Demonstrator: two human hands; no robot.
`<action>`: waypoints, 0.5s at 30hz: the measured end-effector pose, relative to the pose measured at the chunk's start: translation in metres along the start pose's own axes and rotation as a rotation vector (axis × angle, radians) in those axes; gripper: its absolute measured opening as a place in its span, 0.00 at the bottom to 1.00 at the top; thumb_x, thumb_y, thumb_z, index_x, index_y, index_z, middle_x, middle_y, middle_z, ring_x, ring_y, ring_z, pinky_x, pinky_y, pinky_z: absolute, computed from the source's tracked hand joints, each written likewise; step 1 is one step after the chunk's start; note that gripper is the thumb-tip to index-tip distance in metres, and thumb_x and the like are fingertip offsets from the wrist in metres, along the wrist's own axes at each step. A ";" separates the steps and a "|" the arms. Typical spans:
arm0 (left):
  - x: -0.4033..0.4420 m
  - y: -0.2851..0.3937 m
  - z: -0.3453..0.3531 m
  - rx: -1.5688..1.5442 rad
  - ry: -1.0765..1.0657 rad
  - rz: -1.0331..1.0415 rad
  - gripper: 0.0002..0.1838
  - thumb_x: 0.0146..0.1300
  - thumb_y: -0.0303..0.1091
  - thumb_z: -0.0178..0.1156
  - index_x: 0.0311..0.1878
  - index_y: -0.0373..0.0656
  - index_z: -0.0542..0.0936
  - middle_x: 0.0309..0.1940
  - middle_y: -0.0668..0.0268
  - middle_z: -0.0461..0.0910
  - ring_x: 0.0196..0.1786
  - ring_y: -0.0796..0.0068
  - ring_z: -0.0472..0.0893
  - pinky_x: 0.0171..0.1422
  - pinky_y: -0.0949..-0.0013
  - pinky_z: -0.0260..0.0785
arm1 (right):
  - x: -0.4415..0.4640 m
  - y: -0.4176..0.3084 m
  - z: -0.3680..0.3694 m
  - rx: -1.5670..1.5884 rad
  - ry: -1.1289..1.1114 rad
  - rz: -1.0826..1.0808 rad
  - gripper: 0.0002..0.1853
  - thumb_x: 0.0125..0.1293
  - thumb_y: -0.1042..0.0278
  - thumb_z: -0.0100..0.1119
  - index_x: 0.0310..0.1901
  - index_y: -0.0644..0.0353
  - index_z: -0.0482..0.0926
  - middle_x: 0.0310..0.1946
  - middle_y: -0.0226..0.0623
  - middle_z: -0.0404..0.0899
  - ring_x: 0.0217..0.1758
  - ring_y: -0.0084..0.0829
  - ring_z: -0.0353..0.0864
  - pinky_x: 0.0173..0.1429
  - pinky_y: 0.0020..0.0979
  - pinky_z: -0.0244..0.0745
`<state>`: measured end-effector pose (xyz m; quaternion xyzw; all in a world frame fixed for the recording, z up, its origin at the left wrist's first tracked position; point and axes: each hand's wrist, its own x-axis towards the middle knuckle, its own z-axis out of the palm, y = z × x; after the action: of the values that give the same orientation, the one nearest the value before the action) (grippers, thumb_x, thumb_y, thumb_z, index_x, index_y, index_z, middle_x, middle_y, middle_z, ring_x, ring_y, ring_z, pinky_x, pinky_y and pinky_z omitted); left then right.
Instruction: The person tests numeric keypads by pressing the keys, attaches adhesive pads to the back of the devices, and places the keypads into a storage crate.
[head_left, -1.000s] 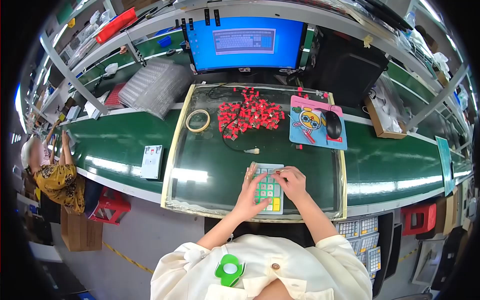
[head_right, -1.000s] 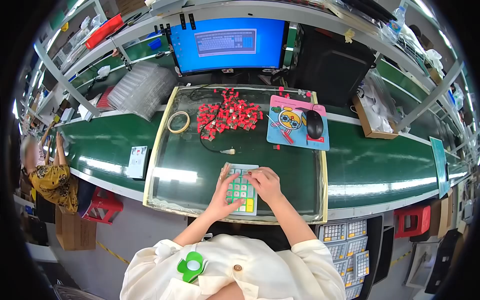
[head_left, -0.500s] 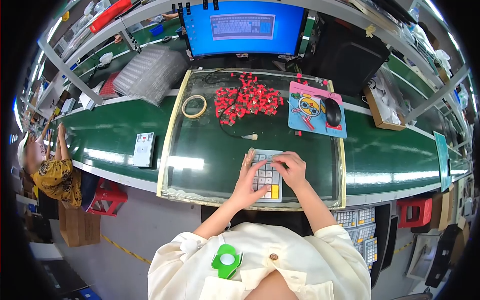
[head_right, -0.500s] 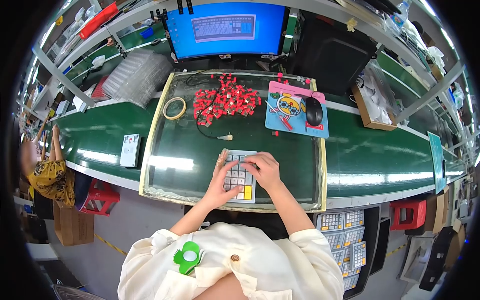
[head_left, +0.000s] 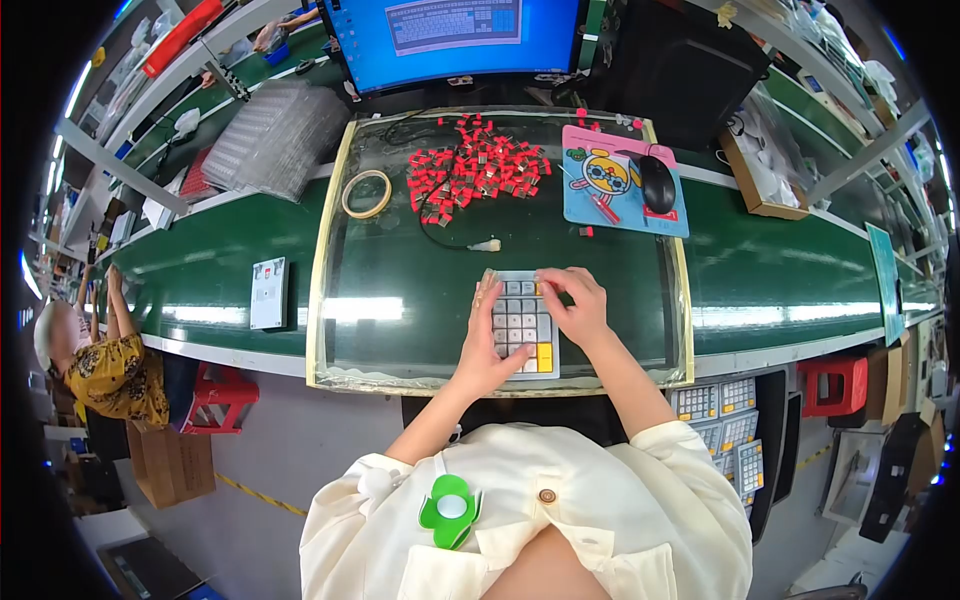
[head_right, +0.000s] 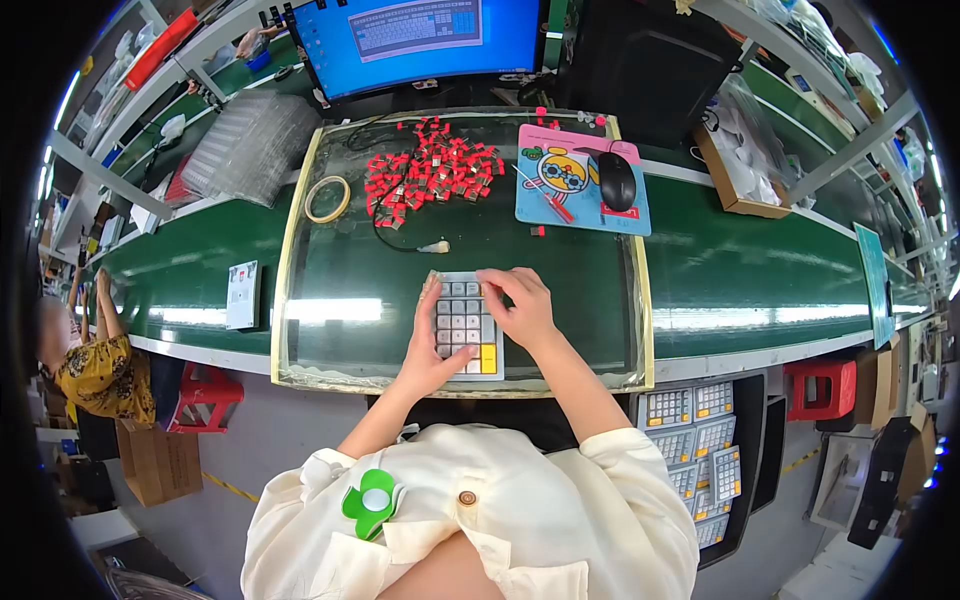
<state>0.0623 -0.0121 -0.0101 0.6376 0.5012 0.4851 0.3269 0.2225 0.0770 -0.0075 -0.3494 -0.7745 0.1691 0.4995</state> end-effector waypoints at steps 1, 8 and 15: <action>0.000 0.000 0.000 -0.007 0.003 -0.005 0.47 0.47 0.31 0.66 0.69 0.37 0.51 0.71 0.44 0.46 0.75 0.44 0.43 0.75 0.52 0.38 | -0.001 0.000 0.001 0.030 0.016 0.036 0.12 0.50 0.77 0.65 0.39 0.54 0.80 0.27 0.28 0.81 0.27 0.27 0.78 0.40 0.28 0.74; 0.000 0.000 0.001 -0.047 0.004 -0.014 0.49 0.47 0.30 0.66 0.70 0.37 0.48 0.71 0.45 0.45 0.75 0.47 0.43 0.76 0.54 0.38 | -0.010 0.009 0.008 0.132 0.050 0.127 0.15 0.52 0.77 0.66 0.42 0.56 0.76 0.30 0.31 0.82 0.28 0.26 0.81 0.34 0.26 0.76; 0.000 0.000 0.001 -0.053 0.000 -0.023 0.49 0.48 0.31 0.65 0.70 0.38 0.48 0.72 0.46 0.45 0.75 0.48 0.42 0.76 0.55 0.38 | -0.008 0.007 0.008 0.150 0.031 0.180 0.13 0.52 0.76 0.67 0.40 0.57 0.76 0.31 0.32 0.82 0.29 0.26 0.82 0.33 0.24 0.77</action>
<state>0.0627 -0.0119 -0.0103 0.6229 0.4957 0.4944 0.3491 0.2202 0.0765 -0.0207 -0.3817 -0.7172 0.2654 0.5191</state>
